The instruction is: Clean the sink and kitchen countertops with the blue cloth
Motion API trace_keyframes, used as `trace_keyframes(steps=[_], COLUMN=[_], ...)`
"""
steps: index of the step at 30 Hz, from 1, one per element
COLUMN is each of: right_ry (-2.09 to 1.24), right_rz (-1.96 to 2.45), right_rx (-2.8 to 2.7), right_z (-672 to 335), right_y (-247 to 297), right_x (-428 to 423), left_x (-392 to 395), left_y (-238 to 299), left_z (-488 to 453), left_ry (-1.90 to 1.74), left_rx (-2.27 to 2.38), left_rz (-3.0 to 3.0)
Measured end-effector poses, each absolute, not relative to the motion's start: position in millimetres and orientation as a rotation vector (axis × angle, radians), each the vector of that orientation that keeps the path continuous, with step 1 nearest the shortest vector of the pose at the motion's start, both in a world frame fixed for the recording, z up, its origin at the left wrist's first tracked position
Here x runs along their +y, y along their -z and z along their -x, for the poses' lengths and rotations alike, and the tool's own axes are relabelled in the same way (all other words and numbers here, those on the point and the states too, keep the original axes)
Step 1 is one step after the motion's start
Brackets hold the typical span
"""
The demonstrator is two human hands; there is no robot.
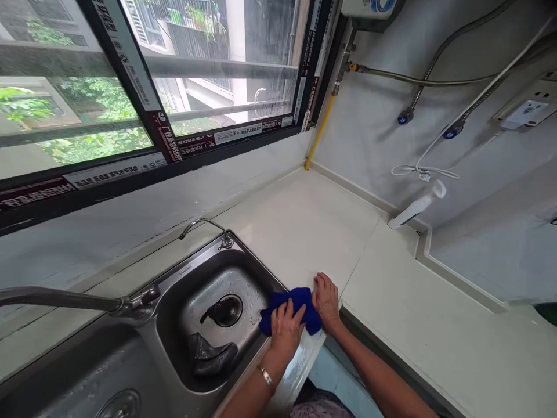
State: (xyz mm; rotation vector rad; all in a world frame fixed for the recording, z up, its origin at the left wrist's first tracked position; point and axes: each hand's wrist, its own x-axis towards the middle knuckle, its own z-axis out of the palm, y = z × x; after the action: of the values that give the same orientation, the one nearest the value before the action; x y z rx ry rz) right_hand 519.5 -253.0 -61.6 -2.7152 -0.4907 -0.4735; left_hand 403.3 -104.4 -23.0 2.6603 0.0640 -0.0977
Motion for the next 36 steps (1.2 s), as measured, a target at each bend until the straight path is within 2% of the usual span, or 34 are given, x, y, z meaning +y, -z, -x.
trace_keyframes(steps=[14, 22, 32, 36], right_ry=[0.471, 0.502, 0.507, 0.504], right_rz=[2.744, 2.71, 2.681, 2.674], right_rx=[-0.422, -0.455, -0.53, -0.599], right_z=[-517.0, -515.4, -516.0, -518.0], right_y=[45.0, 45.4, 53.4, 63.2], right_x=[-246.1, -247.7, -255.3, -264.6], left_x=[-77.5, -33.3, 39.7, 64.4], left_y=[0.7, -5.4, 53.4, 63.1], left_z=[-389.2, -311.9, -183.9, -137.1], left_ry=[0.206, 0.233, 0.059, 0.117], left_rx=[0.15, 0.192, 0.146, 0.206], left_rz=[-2.519, -2.489, -2.535, -2.575])
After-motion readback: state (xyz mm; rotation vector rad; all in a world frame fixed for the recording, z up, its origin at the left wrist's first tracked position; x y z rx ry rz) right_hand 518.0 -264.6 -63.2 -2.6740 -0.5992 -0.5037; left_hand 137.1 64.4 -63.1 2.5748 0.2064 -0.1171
